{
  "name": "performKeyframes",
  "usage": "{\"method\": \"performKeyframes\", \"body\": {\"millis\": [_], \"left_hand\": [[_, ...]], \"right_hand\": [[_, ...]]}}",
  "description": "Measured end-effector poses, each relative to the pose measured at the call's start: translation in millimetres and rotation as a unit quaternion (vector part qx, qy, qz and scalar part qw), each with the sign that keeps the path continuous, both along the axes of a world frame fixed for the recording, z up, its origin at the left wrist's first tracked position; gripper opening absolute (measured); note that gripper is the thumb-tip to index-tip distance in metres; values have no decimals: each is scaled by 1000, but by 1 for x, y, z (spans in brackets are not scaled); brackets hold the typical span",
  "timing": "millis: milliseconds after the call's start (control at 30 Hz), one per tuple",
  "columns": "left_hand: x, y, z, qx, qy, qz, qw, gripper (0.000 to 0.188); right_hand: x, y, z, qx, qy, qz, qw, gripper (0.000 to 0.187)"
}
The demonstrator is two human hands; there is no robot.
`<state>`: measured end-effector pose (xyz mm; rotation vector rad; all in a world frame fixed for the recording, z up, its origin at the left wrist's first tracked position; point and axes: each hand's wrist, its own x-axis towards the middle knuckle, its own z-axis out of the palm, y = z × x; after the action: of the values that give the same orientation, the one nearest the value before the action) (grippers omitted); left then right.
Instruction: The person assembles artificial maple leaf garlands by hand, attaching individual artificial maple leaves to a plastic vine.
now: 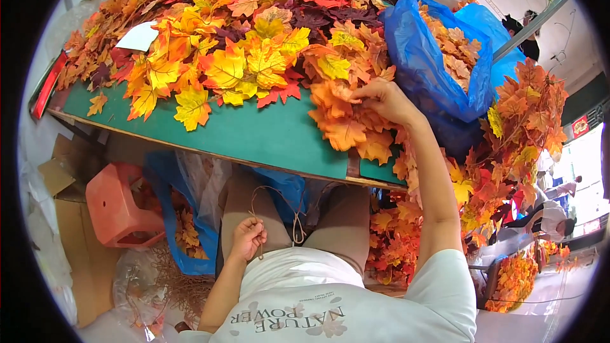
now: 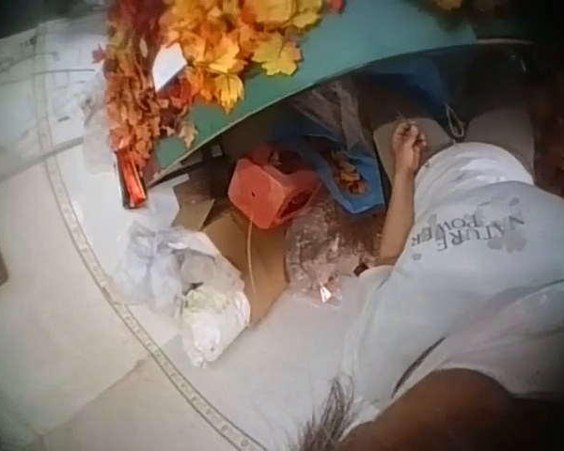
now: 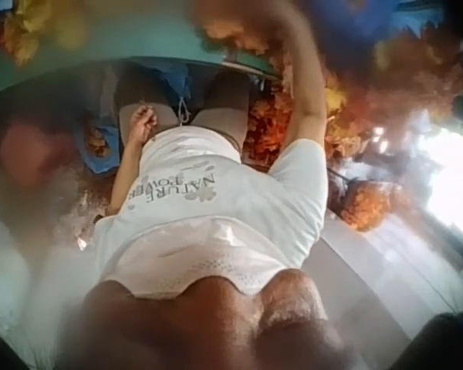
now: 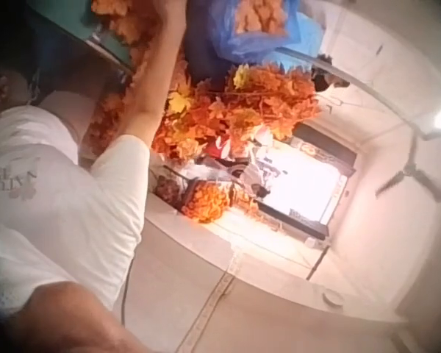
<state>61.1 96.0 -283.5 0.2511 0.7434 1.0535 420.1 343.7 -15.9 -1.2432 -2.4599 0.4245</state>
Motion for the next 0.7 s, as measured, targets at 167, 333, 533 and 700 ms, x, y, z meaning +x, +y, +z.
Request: {"method": "performKeyframes", "body": {"millis": [167, 333, 533, 700], "left_hand": [[2, 9, -6, 2, -9, -5, 1000, 9], [1, 14, -8, -6, -9, -19, 1000, 10], [0, 19, -8, -3, -11, -21, 1000, 9], [1, 15, -13, -5, 1, -16, 1000, 10]], "right_hand": [[-22, -5, -8, -14, -59, 49, 997, 39], [-40, -1, 29, -23, -105, 82, 991, 41], [-122, 56, 33, 264, -172, -72, 946, 72], [-209, 79, -28, 199, -259, 9, 945, 72]]}}
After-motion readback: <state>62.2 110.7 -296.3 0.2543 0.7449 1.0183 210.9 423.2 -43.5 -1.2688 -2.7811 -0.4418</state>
